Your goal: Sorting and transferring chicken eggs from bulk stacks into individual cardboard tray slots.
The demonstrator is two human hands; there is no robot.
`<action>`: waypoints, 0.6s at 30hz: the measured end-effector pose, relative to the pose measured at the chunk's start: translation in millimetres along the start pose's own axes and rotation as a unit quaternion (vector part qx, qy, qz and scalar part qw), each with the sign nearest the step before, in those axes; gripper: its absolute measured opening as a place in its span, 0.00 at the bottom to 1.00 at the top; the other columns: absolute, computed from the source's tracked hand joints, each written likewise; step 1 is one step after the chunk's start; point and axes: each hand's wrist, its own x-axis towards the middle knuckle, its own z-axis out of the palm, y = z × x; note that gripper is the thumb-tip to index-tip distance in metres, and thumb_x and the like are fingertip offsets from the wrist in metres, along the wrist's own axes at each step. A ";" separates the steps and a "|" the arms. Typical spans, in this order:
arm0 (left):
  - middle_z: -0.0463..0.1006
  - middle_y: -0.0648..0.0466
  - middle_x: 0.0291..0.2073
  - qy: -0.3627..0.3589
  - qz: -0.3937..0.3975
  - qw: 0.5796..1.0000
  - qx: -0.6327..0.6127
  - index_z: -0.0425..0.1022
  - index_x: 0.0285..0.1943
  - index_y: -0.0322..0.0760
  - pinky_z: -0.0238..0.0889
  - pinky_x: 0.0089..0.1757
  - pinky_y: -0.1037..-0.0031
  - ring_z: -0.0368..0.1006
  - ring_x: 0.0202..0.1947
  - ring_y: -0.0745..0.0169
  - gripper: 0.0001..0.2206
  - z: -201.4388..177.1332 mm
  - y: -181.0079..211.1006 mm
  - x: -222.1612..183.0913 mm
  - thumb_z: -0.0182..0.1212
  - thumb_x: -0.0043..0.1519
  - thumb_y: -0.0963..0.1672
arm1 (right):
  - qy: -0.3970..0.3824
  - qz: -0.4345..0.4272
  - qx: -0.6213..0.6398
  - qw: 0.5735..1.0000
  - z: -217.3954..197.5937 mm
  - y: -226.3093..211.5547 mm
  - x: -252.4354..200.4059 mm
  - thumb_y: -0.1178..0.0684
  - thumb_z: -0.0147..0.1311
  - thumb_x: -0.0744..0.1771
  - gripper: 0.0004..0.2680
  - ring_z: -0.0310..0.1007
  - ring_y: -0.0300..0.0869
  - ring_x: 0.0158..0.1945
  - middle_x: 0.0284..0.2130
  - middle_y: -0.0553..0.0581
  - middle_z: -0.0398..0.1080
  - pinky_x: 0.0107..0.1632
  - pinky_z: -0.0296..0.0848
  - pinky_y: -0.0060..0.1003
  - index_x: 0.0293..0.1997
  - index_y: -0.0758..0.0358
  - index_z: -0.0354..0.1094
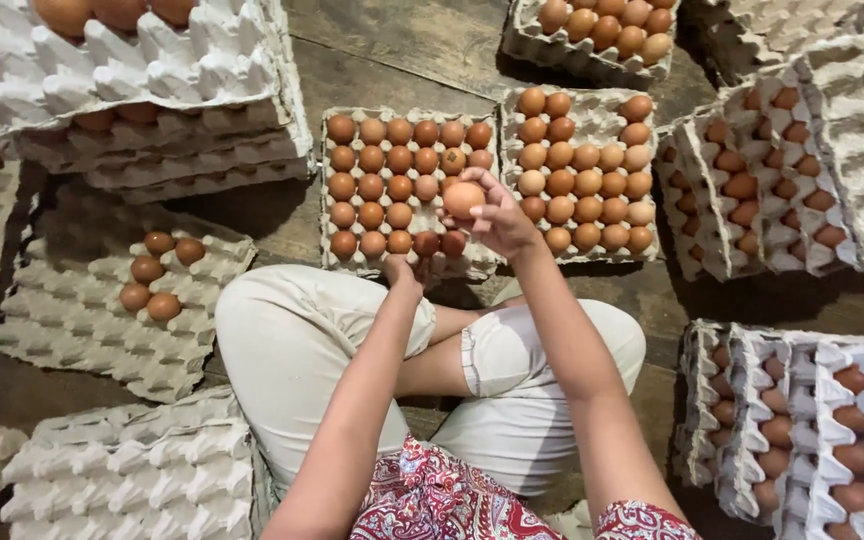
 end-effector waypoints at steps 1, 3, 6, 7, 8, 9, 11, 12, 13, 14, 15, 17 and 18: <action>0.72 0.51 0.28 0.007 0.002 1.000 0.000 0.66 0.34 0.35 0.67 0.29 0.64 0.77 0.27 0.52 0.08 -0.8 0.7 -3.6 0.46 0.49 0.42 | -0.022 -0.021 0.056 0.998 -1.5 1.0 -5.7 0.66 0.57 0.60 0.20 0.75 0.58 0.46 0.49 0.66 0.67 0.44 0.80 0.45 0.56 0.63 0.57; 0.72 0.51 0.28 0.007 -0.002 1.000 0.011 0.65 0.34 0.35 0.66 0.29 0.65 0.78 0.27 0.52 0.08 -0.7 0.8 -3.5 0.45 0.48 0.42 | -0.015 -0.042 0.050 0.998 -9.1 9.9 -10.0 0.69 0.56 0.60 0.19 0.76 0.56 0.40 0.47 0.68 0.66 0.36 0.80 0.41 0.53 0.65 0.57; 0.73 0.51 0.29 0.008 0.005 1.000 0.018 0.63 0.39 0.35 0.66 0.29 0.65 0.79 0.27 0.51 0.11 0.9 2.8 -6.7 0.44 0.49 0.42 | 0.011 -0.068 0.015 0.998 -15.2 18.5 -8.8 0.70 0.57 0.60 0.14 0.74 0.49 0.27 0.39 0.68 0.67 0.22 0.73 0.33 0.46 0.66 0.59; 0.73 0.50 0.30 0.010 0.015 1.000 0.016 0.62 0.43 0.35 0.67 0.29 0.63 0.79 0.27 0.50 0.13 1.8 3.8 -8.2 0.43 0.51 0.42 | 0.032 -0.073 -0.014 0.997 -16.5 20.4 -6.9 0.68 0.58 0.61 0.11 0.70 0.45 0.21 0.34 0.67 0.67 0.16 0.66 0.30 0.41 0.65 0.62; 0.73 0.50 0.30 0.008 0.015 1.000 0.019 0.62 0.43 0.35 0.67 0.29 0.63 0.79 0.27 0.50 0.13 -1.5 3.0 -5.9 0.43 0.51 0.42 | 0.033 -0.076 -0.014 0.996 -18.3 18.9 -6.7 0.68 0.58 0.61 0.11 0.70 0.45 0.21 0.34 0.67 0.67 0.16 0.66 0.30 0.41 0.65 0.62; 0.72 0.51 0.33 -0.001 0.000 1.000 0.010 0.61 0.45 0.35 0.68 0.31 0.66 0.79 0.28 0.52 0.13 -3.9 2.8 -3.1 0.42 0.53 0.43 | 0.060 -0.069 0.001 0.996 -20.5 16.9 -5.6 0.63 0.57 0.63 0.06 0.69 0.46 0.20 0.33 0.67 0.68 0.15 0.64 0.31 0.39 0.63 0.62; 0.70 0.52 0.36 -0.012 -0.014 1.000 0.002 0.60 0.46 0.35 0.69 0.33 0.68 0.78 0.30 0.55 0.13 -7.1 1.0 3.8 0.41 0.55 0.43 | 0.087 -0.064 0.016 0.994 -21.4 6.4 -3.5 0.58 0.55 0.65 0.03 0.67 0.47 0.19 0.31 0.67 0.69 0.15 0.63 0.32 0.36 0.61 0.63; 0.68 0.53 0.37 -0.016 -0.016 1.000 0.012 0.59 0.47 0.35 0.67 0.34 0.69 0.78 0.31 0.56 0.13 -8.3 -0.6 7.9 0.41 0.55 0.44 | 0.126 -0.040 0.009 0.991 -19.9 -2.0 -2.6 0.54 0.51 0.66 0.03 0.67 0.46 0.19 0.30 0.63 0.71 0.16 0.60 0.30 0.34 0.59 0.64; 0.67 0.54 0.38 -0.019 -0.018 0.999 0.022 0.58 0.48 0.36 0.65 0.34 0.70 0.78 0.32 0.57 0.13 -10.6 -2.0 12.3 0.40 0.55 0.44 | 0.163 -0.014 0.002 0.986 -18.3 -9.3 -1.5 0.49 0.48 0.67 0.06 0.67 0.45 0.19 0.30 0.58 0.72 0.17 0.57 0.27 0.32 0.56 0.65; 0.67 0.54 0.38 -0.019 -0.017 0.999 0.023 0.58 0.48 0.36 0.65 0.34 0.70 0.78 0.32 0.57 0.13 -11.3 -3.1 15.5 0.40 0.55 0.44 | 0.163 -0.015 0.003 0.986 -25.0 -14.0 -1.1 0.49 0.48 0.67 0.06 0.67 0.45 0.19 0.30 0.58 0.72 0.17 0.57 0.27 0.32 0.56 0.65; 0.66 0.54 0.39 -0.023 -0.019 0.999 0.021 0.58 0.48 0.36 0.65 0.35 0.70 0.78 0.33 0.58 0.13 -12.1 -3.2 18.6 0.40 0.56 0.44 | 0.178 -0.032 0.027 0.983 -31.3 -18.6 -0.3 0.48 0.46 0.66 0.06 0.69 0.46 0.23 0.32 0.57 0.72 0.18 0.58 0.29 0.38 0.54 0.65; 0.66 0.55 0.40 -0.027 -0.020 0.999 0.021 0.57 0.49 0.37 0.66 0.35 0.70 0.79 0.33 0.59 0.13 -13.5 -2.1 18.0 0.40 0.56 0.44 | 0.193 -0.051 0.053 0.978 -36.9 -30.5 -1.1 0.46 0.44 0.66 0.08 0.70 0.48 0.26 0.35 0.55 0.72 0.20 0.59 0.30 0.43 0.52 0.66; 0.65 0.55 0.40 -0.026 -0.022 0.999 0.015 0.57 0.49 0.37 0.65 0.36 0.70 0.78 0.34 0.59 0.13 -14.2 -1.0 14.2 0.40 0.56 0.44 | 0.219 -0.084 0.106 0.966 -36.3 -37.8 -2.9 0.50 0.49 0.64 0.05 0.69 0.48 0.28 0.33 0.55 0.68 0.25 0.62 0.33 0.41 0.55 0.65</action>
